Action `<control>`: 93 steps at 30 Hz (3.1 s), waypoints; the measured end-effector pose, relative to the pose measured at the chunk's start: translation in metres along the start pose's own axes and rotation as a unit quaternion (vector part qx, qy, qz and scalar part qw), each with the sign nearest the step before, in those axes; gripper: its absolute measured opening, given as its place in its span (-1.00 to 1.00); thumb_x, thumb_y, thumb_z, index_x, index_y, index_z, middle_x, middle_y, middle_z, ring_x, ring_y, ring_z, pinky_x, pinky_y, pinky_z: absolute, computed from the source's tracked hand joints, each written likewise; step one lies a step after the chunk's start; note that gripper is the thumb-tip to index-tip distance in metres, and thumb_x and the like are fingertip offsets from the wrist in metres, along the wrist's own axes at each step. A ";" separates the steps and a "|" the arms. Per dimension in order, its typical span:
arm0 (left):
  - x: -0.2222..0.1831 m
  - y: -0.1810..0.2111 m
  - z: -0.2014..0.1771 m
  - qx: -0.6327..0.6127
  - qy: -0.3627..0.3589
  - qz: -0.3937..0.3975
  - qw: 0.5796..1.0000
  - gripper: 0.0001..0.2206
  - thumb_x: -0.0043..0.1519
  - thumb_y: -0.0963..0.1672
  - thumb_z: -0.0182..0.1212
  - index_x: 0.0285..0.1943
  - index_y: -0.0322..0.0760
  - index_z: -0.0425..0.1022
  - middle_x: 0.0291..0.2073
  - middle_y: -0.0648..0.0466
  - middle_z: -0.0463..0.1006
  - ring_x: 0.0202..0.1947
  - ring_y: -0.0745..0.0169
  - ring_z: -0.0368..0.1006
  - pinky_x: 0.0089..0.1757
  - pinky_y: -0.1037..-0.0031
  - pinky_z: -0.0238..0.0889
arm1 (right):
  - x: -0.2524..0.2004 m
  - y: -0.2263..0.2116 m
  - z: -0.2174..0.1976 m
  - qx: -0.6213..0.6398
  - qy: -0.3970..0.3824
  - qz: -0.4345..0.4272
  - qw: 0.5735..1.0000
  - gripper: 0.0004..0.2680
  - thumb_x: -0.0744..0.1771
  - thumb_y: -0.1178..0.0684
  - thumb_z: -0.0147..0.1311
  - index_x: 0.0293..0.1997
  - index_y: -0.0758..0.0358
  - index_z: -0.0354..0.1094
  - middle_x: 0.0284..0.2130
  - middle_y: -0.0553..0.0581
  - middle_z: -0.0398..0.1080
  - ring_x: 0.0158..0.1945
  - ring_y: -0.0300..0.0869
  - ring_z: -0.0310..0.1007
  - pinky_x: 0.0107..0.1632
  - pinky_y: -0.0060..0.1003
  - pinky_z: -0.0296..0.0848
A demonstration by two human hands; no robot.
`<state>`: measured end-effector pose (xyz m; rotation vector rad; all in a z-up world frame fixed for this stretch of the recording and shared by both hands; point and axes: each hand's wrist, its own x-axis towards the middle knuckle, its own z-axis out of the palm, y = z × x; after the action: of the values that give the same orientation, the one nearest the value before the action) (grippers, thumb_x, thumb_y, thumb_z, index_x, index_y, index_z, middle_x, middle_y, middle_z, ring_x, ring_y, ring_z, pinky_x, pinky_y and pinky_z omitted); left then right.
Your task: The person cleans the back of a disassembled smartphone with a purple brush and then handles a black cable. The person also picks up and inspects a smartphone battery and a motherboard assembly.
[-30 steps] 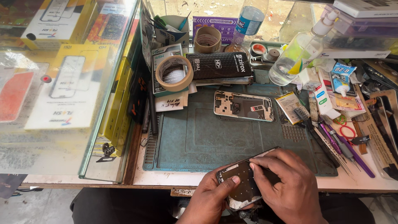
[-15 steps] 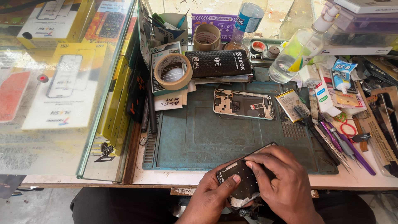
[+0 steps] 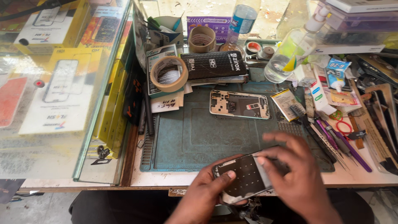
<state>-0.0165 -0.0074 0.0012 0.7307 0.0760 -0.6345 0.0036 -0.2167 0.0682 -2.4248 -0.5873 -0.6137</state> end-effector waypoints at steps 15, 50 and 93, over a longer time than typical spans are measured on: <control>-0.014 0.043 0.015 0.253 0.161 -0.042 0.953 0.03 0.02 -0.26 0.47 0.68 -0.07 -0.12 0.25 -0.39 0.23 -0.13 0.07 0.70 -0.18 0.48 0.61 | -0.049 0.086 0.019 0.395 -0.044 0.418 0.817 -0.87 0.28 0.21 0.21 -0.17 0.42 0.61 -0.36 0.12 0.61 -0.29 -0.26 0.53 -0.18 -0.32 0.49; -0.011 0.021 -0.001 0.768 0.097 0.282 0.566 -0.49 0.14 -0.02 0.38 0.27 -0.21 0.48 0.29 -0.03 0.37 0.15 -0.09 0.28 -0.01 0.09 0.10 | 0.005 0.023 0.027 0.030 -0.094 0.083 0.992 -0.85 0.24 0.12 0.26 -0.15 0.16 0.61 -0.31 0.07 0.51 -0.29 -0.15 0.57 -0.32 -0.27 0.48; -0.006 0.023 0.001 0.742 0.108 0.276 0.602 -0.54 0.16 0.00 0.34 0.22 -0.21 0.55 0.20 0.01 0.50 0.07 -0.06 0.36 0.02 0.13 0.21 | 0.036 0.017 0.038 0.102 -0.164 0.155 0.969 -0.94 0.22 0.11 0.30 -0.35 0.20 0.61 -0.50 0.04 0.55 -0.48 -0.22 0.60 -0.39 -0.32 0.49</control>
<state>-0.0085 0.0088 0.0174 2.3561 -0.5320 0.1847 0.0525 -0.1960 0.0527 -2.3658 -0.3637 -0.0201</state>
